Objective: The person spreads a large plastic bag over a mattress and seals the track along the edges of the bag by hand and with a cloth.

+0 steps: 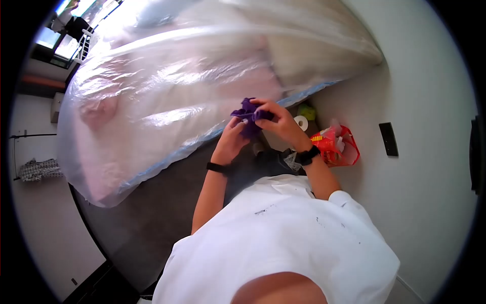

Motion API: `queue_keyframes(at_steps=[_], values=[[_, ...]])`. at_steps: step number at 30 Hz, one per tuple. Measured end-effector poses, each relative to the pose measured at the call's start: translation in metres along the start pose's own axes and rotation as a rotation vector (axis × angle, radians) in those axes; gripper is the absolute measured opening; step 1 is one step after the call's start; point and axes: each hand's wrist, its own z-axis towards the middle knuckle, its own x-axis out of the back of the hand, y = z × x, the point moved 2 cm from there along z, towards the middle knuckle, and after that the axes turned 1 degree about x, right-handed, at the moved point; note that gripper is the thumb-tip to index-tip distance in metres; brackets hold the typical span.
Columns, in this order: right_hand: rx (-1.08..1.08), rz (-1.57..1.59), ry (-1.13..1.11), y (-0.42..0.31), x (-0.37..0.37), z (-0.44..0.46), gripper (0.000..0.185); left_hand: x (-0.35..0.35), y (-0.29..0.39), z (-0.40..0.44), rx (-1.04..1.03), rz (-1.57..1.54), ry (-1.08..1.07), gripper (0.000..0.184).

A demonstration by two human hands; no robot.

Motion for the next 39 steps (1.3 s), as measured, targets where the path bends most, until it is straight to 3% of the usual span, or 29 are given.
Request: queue_keyframes(at_steps=[2,6,11,14,16,19,21,22,23,25,26,29,30,33,35,37,39], values=[[0.278,-0.599,0.026,-0.005,0.017,-0.011,0.022,-0.001,-0.003,0.012,-0.008,0.083,0.142,0.012],[0.416,-0.894,0.22,0.001,0.035,-0.038,0.028,-0.026,-0.002,0.012,0.001,0.216,0.2,0.012],[0.327,-0.844,0.357,-0.003,0.054,-0.069,0.028,-0.009,-0.021,0.019,0.109,0.818,0.042,0.014],[0.263,-0.766,0.369,-0.01,0.065,-0.078,0.021,-0.018,-0.048,0.022,0.112,0.946,-0.071,0.017],[0.444,-0.945,0.356,-0.012,0.07,-0.081,0.02,-0.022,-0.052,0.025,0.149,1.123,-0.074,0.019],[0.383,-0.945,0.344,-0.032,0.075,-0.089,0.021,-0.023,-0.061,0.022,0.207,1.347,-0.106,0.025],[0.306,-0.844,0.327,-0.042,0.08,-0.091,0.023,-0.051,-0.052,0.017,-0.244,1.61,-0.175,0.034],[0.32,-0.896,0.32,-0.045,0.081,-0.093,0.023,-0.06,-0.056,0.011,-0.381,1.652,-0.102,0.039],[0.336,-0.945,0.311,-0.048,0.081,-0.095,0.025,-0.071,-0.058,0.008,-0.374,1.652,-0.094,0.039],[0.36,-0.966,0.3,-0.055,0.083,-0.096,0.026,-0.107,-0.053,0.006,-0.233,1.325,-0.128,0.047],[0.387,-0.996,0.296,-0.06,0.084,-0.095,0.027,-0.122,-0.053,0.012,-0.324,1.284,-0.111,0.038],[0.344,-1.002,0.274,-0.079,0.086,-0.096,0.029,-0.128,-0.065,0.032,-0.34,1.277,-0.19,0.027],[0.341,-1.007,0.269,-0.086,0.086,-0.097,0.029,-0.137,-0.067,0.032,-0.485,1.277,-0.169,0.017],[0.452,-1.068,0.228,-0.11,0.084,-0.101,0.032,-0.167,-0.062,0.018,-0.486,1.26,-0.157,0.016],[0.631,-1.036,0.354,-0.127,0.079,-0.102,0.031,-0.172,-0.052,0.009,-0.561,1.331,-0.175,0.018],[0.675,-1.017,0.406,-0.135,0.078,-0.098,0.029,-0.182,-0.033,0.0,-0.935,1.287,-0.206,0.02],[0.713,-0.983,0.454,-0.138,0.08,-0.094,0.028,-0.183,-0.014,-0.004,-0.902,1.19,-0.211,0.019]])
